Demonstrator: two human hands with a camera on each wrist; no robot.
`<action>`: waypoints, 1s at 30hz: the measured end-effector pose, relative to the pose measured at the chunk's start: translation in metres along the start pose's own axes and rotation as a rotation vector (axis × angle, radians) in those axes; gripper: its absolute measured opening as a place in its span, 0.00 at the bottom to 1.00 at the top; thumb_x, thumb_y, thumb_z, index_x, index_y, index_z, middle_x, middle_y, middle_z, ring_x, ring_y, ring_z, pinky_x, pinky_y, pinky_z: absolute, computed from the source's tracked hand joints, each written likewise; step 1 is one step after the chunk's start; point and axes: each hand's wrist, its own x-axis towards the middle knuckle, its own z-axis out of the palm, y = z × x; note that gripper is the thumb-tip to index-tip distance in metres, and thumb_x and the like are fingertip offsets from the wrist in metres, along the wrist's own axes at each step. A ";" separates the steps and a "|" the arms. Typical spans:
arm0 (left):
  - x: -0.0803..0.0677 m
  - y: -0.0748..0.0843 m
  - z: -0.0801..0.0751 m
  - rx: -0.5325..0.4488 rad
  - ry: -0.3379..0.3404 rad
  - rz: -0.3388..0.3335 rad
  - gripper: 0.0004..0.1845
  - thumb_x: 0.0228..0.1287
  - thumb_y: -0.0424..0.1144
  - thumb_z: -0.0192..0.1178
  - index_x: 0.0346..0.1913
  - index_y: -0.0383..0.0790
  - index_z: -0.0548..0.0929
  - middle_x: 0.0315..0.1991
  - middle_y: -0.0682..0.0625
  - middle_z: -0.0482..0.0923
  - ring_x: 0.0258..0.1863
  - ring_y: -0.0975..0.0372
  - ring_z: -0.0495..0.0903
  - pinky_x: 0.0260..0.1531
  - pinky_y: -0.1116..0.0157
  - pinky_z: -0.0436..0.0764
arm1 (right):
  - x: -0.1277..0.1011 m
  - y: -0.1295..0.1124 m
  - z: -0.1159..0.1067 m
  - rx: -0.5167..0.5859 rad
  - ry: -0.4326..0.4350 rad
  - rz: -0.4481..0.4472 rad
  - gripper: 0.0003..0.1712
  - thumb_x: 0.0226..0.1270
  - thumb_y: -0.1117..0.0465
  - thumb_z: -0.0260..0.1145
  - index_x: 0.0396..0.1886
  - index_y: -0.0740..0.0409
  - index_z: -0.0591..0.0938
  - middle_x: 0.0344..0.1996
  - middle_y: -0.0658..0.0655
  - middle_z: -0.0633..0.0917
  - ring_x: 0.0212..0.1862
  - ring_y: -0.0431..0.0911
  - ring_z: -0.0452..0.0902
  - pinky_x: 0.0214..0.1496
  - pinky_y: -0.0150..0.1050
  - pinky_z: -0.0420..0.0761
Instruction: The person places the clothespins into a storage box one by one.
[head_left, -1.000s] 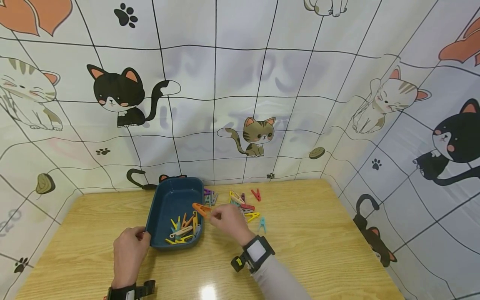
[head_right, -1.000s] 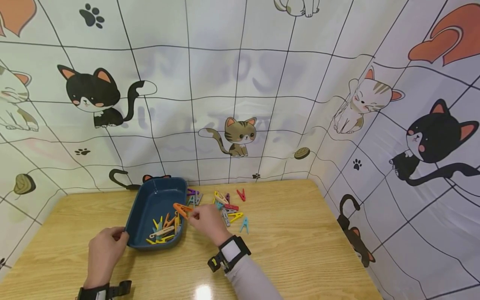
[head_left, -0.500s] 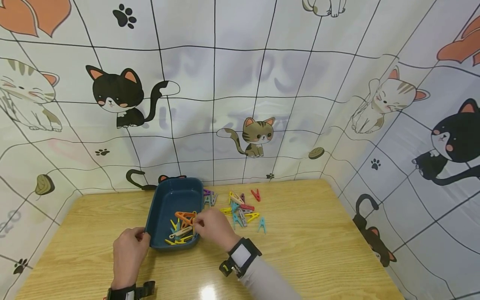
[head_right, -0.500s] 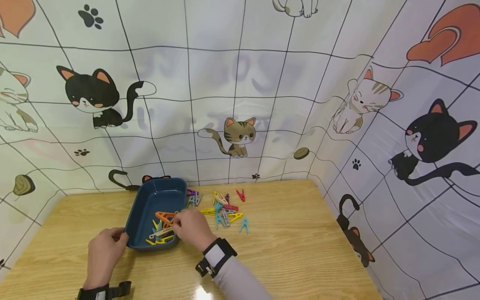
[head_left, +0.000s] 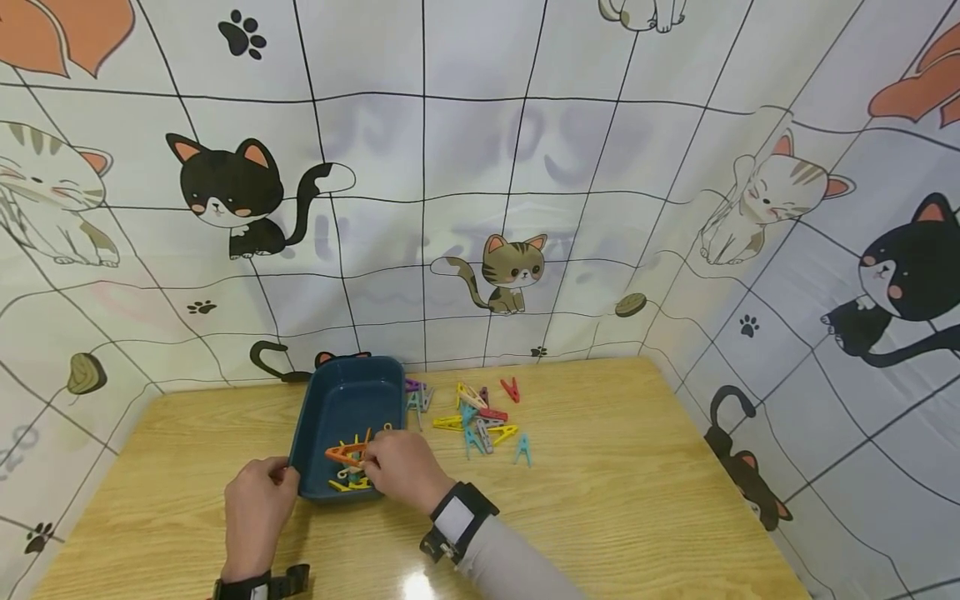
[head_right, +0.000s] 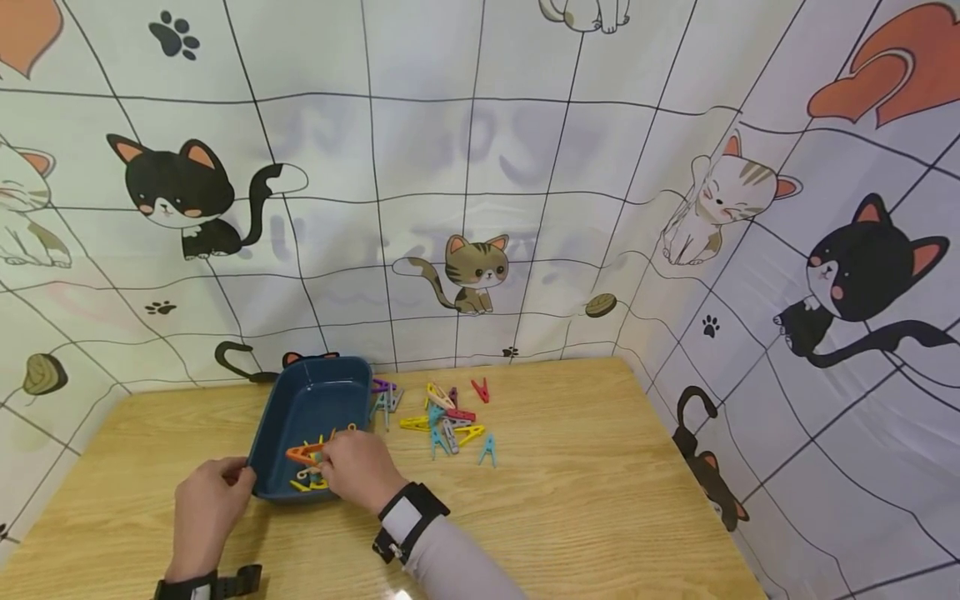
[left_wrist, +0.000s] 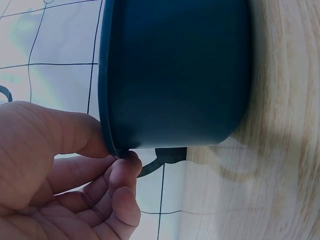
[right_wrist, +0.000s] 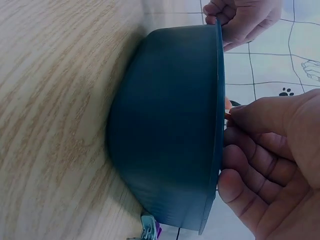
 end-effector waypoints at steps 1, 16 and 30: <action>0.000 0.000 0.000 0.000 0.001 0.000 0.12 0.58 0.28 0.60 0.39 0.22 0.88 0.26 0.39 0.81 0.25 0.51 0.80 0.23 0.59 0.73 | 0.001 -0.001 0.000 -0.007 0.002 -0.007 0.09 0.72 0.57 0.68 0.32 0.48 0.92 0.28 0.44 0.85 0.27 0.33 0.73 0.28 0.24 0.66; -0.001 -0.001 0.001 -0.003 0.009 0.010 0.11 0.58 0.27 0.60 0.39 0.21 0.88 0.26 0.39 0.82 0.24 0.51 0.79 0.22 0.59 0.73 | 0.007 -0.005 0.011 -0.077 -0.036 -0.077 0.09 0.73 0.55 0.68 0.34 0.45 0.92 0.30 0.42 0.86 0.30 0.32 0.77 0.29 0.23 0.68; -0.001 -0.001 0.001 -0.011 0.013 0.032 0.12 0.58 0.27 0.59 0.39 0.21 0.88 0.25 0.39 0.81 0.23 0.51 0.79 0.22 0.56 0.75 | 0.002 0.001 0.007 0.049 0.016 -0.038 0.08 0.73 0.58 0.68 0.33 0.48 0.91 0.29 0.44 0.86 0.32 0.32 0.79 0.35 0.22 0.74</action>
